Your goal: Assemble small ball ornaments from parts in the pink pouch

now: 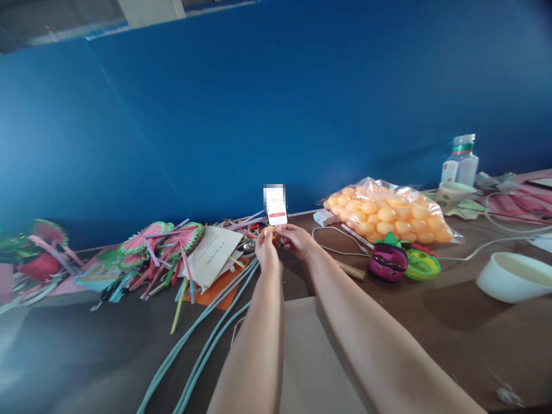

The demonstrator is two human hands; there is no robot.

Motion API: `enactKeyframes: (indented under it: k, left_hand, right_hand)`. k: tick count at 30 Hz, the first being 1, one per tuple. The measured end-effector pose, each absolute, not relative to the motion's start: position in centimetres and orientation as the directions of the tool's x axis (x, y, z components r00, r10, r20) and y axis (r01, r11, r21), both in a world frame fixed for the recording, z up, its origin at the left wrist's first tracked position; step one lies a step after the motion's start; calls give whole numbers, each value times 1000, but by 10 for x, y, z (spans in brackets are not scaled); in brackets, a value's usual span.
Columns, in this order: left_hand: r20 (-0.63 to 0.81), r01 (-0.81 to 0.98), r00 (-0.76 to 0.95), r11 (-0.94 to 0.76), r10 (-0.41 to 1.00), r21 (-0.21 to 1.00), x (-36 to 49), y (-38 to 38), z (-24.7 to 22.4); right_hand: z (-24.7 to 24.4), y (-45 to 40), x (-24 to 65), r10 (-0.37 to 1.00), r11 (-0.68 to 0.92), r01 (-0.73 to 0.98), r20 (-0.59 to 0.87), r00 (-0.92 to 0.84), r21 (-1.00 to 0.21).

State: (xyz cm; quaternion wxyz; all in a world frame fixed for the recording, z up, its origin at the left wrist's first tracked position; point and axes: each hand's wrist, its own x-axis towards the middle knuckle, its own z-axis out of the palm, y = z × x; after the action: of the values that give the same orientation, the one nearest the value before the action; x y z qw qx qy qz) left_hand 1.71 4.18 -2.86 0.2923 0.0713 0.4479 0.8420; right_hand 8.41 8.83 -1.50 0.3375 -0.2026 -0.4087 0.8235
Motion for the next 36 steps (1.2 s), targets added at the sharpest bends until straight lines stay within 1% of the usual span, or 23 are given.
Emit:
enactKeyframes:
  k: [10,18,26,36]
  left_hand:
    - [-134,-423,-820,-433,556,796,17,42,-29]
    - [-127,-437,-818,-464,560,771,16,43,-30]
    - [-123,-437,-824,-482,553,760,17,44,-30]
    - [-44,-354,-830,-464,556,812,12,47,-39]
  right_hand:
    - [-18,90,82,729,-417,-403,-34,-684,-815]
    - [-21,92,81,727,-390,-399,-12,-686,-830]
    - [-22,92,80,744,-374,-383,-26,-668,-845]
    - [-23,93,80,746,-378,-375,-39,-665,-846]
